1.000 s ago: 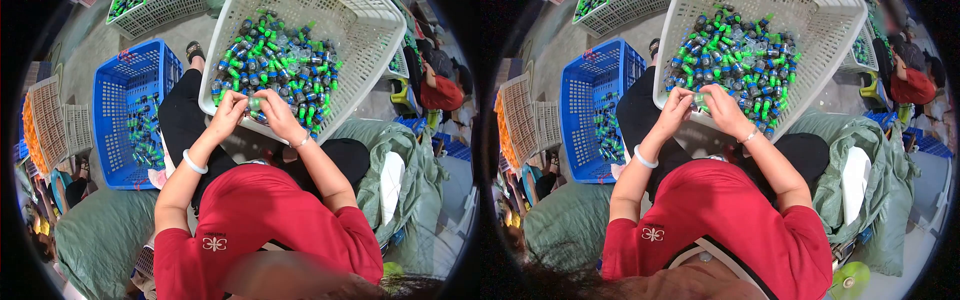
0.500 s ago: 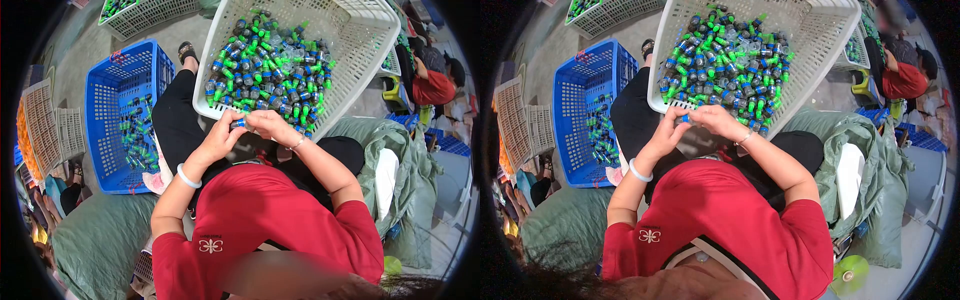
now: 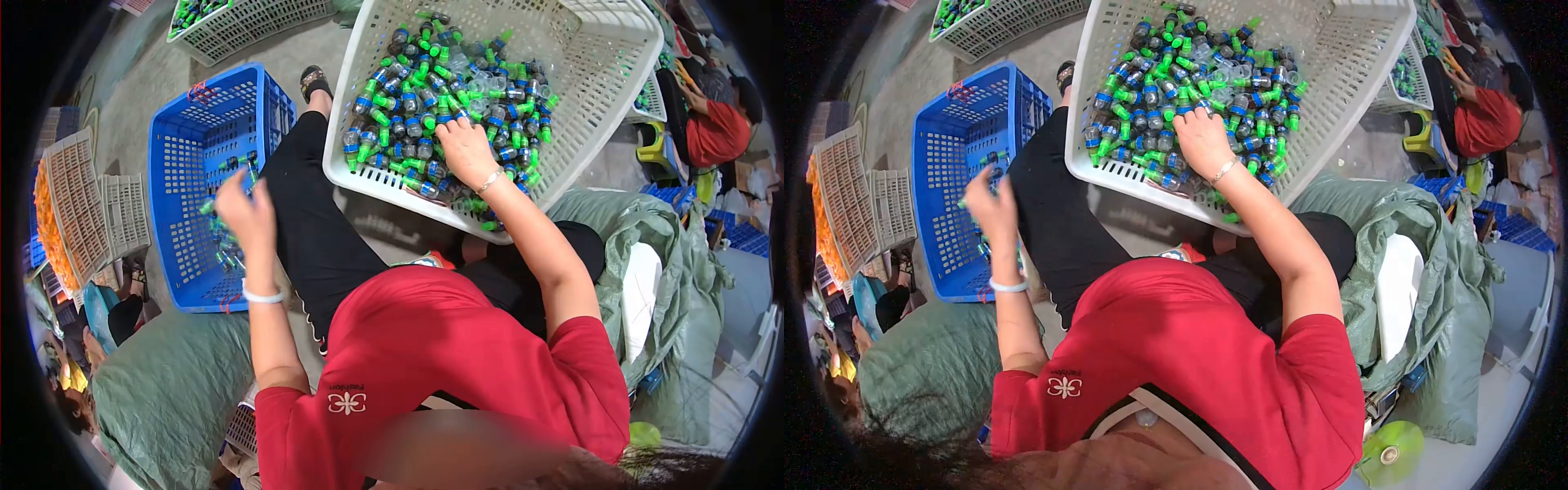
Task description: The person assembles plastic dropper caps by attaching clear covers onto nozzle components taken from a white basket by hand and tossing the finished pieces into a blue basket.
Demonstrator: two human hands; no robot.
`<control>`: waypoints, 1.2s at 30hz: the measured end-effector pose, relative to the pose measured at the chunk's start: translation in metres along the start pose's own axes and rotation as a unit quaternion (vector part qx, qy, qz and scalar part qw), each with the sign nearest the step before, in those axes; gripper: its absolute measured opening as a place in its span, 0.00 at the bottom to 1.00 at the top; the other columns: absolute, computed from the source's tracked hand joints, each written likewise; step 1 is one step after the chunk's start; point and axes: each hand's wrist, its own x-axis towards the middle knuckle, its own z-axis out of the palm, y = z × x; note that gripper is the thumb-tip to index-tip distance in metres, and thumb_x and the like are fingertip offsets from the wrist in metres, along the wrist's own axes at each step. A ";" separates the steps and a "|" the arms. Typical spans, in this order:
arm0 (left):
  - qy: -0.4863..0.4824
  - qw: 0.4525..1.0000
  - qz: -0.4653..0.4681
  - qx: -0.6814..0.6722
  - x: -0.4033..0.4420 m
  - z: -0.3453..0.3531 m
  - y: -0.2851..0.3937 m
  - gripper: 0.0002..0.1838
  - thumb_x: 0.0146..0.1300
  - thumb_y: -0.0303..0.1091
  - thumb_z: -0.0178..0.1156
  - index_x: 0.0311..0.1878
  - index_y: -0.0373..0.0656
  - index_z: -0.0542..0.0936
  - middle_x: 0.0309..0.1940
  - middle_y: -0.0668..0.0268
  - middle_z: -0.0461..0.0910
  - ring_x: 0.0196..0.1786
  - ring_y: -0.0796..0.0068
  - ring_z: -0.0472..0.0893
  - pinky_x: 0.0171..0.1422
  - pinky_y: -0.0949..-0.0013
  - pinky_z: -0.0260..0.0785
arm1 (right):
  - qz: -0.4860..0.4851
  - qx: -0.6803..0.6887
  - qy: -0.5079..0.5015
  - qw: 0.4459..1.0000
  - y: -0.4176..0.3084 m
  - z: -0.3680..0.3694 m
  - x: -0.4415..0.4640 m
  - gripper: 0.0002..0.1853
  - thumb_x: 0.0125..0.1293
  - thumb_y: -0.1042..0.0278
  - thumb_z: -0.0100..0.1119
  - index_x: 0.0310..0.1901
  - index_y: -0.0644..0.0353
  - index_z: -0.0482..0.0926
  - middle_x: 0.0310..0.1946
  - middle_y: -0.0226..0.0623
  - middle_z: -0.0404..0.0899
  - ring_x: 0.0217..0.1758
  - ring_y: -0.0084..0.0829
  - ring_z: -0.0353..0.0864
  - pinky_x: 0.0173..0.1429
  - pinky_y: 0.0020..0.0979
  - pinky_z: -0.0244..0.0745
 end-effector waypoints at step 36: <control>-0.432 0.564 -0.186 -0.679 -0.031 0.039 0.184 0.17 0.67 0.29 0.58 0.55 0.38 0.66 0.42 0.59 0.74 0.34 0.68 0.79 0.37 0.66 0.73 | 0.092 0.717 -0.108 0.682 0.005 -0.064 -0.048 0.11 0.67 0.65 0.60 0.46 0.59 0.73 0.31 0.30 0.77 0.31 0.18 0.74 0.33 0.21 0.69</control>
